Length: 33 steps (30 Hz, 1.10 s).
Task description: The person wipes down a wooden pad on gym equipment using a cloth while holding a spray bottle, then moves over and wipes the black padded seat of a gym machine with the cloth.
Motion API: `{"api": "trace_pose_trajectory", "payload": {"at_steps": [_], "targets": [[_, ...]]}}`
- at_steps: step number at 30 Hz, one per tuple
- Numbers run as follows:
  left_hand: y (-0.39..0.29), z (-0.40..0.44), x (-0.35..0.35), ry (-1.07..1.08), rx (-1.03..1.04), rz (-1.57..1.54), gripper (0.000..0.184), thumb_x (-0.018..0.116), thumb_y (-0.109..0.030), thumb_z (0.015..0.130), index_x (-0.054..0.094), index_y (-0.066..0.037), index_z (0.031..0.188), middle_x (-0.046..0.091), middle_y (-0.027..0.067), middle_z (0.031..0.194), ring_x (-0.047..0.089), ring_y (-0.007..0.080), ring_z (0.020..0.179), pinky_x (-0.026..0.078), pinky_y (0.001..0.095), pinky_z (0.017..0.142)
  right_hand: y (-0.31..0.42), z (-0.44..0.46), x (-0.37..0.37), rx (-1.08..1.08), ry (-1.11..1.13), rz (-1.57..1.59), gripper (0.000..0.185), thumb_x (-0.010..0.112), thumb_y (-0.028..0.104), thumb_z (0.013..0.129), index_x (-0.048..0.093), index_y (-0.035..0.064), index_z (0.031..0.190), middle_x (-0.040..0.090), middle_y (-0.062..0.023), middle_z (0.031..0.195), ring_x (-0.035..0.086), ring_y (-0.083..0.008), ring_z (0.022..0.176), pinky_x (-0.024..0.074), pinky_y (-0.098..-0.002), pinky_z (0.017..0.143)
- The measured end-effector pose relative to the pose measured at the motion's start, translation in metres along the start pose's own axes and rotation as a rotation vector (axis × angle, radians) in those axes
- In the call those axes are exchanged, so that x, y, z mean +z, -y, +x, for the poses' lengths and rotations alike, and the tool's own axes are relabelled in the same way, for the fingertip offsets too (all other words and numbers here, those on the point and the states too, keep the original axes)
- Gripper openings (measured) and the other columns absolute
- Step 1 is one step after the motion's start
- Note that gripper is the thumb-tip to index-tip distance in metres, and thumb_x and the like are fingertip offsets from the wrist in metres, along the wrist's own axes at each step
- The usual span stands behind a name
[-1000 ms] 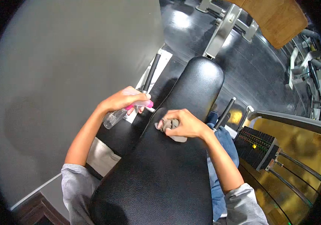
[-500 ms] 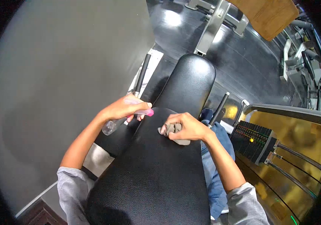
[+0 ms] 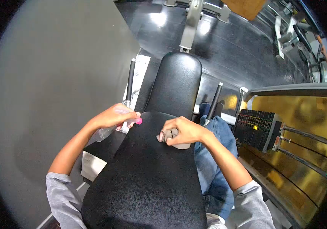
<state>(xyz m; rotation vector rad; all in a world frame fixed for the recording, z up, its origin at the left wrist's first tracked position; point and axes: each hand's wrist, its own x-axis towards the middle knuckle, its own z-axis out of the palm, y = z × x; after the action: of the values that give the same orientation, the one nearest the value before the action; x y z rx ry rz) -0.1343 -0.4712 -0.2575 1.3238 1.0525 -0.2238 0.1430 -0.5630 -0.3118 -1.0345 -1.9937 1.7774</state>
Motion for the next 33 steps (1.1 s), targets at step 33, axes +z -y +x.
{"api": "trace_pose_trajectory", "payload": {"at_steps": [33], "targets": [[-0.069,0.063,0.046,0.167,0.016,0.279,0.051,0.055,-0.053,0.094,0.076,-0.007,0.095,0.062,0.0013,0.069,0.054,0.0108,0.054,0.045,0.0270,0.048,-0.029,-0.098,0.117,0.428,-1.176,0.789,0.021,0.060,0.015,0.091,0.066,0.0012,0.106,0.069,-0.0072,0.095,0.065,-0.0168,0.089,0.0497,-0.0307,0.081]]}}
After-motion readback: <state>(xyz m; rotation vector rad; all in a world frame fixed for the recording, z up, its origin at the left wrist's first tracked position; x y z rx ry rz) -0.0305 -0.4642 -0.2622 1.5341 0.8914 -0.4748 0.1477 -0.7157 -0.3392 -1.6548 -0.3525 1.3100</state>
